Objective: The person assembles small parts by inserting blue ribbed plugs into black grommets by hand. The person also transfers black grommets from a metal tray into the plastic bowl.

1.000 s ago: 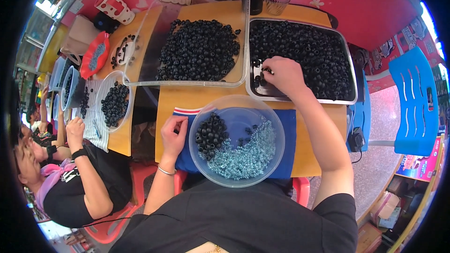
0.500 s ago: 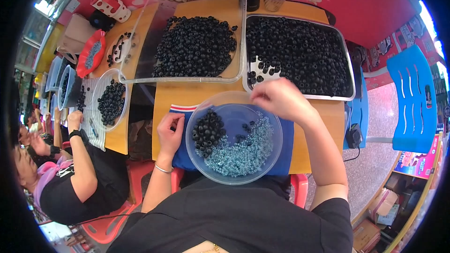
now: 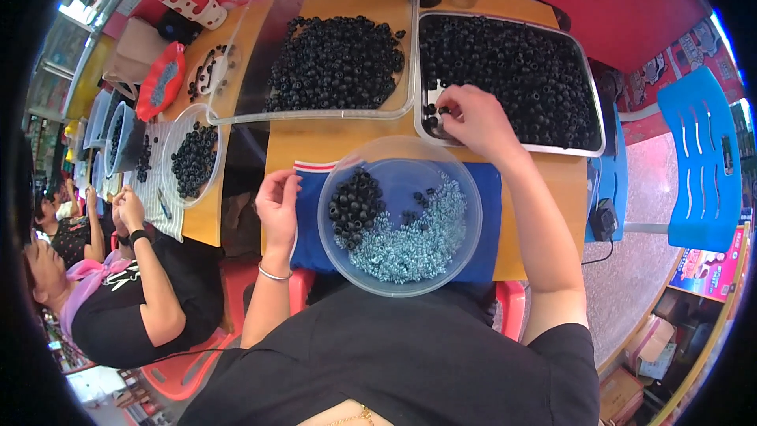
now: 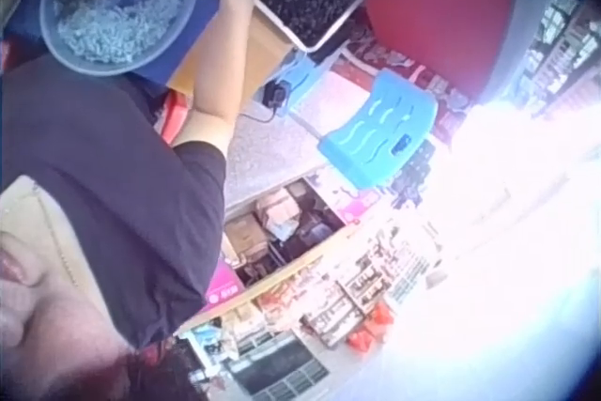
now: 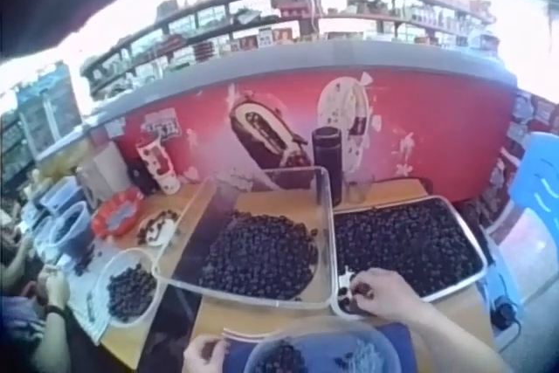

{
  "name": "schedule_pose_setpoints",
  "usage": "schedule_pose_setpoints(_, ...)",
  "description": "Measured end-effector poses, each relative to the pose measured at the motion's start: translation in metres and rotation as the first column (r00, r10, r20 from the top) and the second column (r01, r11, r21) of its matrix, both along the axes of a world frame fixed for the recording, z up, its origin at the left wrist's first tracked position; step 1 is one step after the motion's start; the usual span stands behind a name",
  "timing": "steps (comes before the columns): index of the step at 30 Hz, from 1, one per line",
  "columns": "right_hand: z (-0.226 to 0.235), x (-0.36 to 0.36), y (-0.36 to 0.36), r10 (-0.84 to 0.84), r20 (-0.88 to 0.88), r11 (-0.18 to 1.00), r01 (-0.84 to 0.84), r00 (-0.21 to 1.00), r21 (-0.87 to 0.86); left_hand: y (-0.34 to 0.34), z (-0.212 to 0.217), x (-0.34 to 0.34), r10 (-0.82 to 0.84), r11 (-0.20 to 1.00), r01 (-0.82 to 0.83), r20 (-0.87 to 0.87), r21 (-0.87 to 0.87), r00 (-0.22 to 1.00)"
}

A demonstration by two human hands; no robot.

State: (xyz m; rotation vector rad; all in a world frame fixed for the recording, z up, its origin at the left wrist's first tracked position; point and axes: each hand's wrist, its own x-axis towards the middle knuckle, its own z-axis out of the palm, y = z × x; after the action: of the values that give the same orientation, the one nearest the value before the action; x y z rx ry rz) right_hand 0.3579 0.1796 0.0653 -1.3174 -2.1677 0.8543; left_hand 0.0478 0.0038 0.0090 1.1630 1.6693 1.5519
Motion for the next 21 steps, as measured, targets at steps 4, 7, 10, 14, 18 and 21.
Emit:
schedule_pose_setpoints(4, 0.023, 0.003, -0.028, -0.022, -0.317, 0.990, -0.023, 0.948, -0.137, -0.005, 0.040, 0.023, -0.029, 0.991, 0.051, -0.172, 0.125, 0.985)
schedule_pose_setpoints(7, 0.048, -0.009, -0.067, 0.113, -0.424, 0.904, -0.270, 0.899, -0.332, -0.004, 0.069, 0.049, -0.273, 0.926, 0.340, -0.332, 0.163, 0.903)
schedule_pose_setpoints(10, 0.040, -0.022, -0.096, 0.226, -0.441, 0.884, -0.373, 0.868, -0.282, 0.000, 0.072, 0.077, -0.516, 0.830, 0.544, -0.198, 0.124, 0.833)
schedule_pose_setpoints(14, 0.023, -0.021, -0.117, 0.097, -0.525, 0.840, -0.352, 0.845, -0.412, -0.004, 0.071, 0.093, -0.582, 0.789, 0.604, -0.182, 0.112, 0.793)
schedule_pose_setpoints(18, 0.017, -0.021, -0.129, -0.077, -0.555, 0.779, -0.298, 0.828, -0.552, -0.009, 0.064, 0.092, -0.579, 0.797, 0.599, -0.181, 0.079, 0.795)
schedule_pose_setpoints(21, 0.013, -0.023, -0.137, -0.162, -0.570, 0.750, -0.275, 0.805, -0.601, -0.013, 0.058, 0.089, -0.582, 0.807, 0.586, -0.074, 0.072, 0.810)
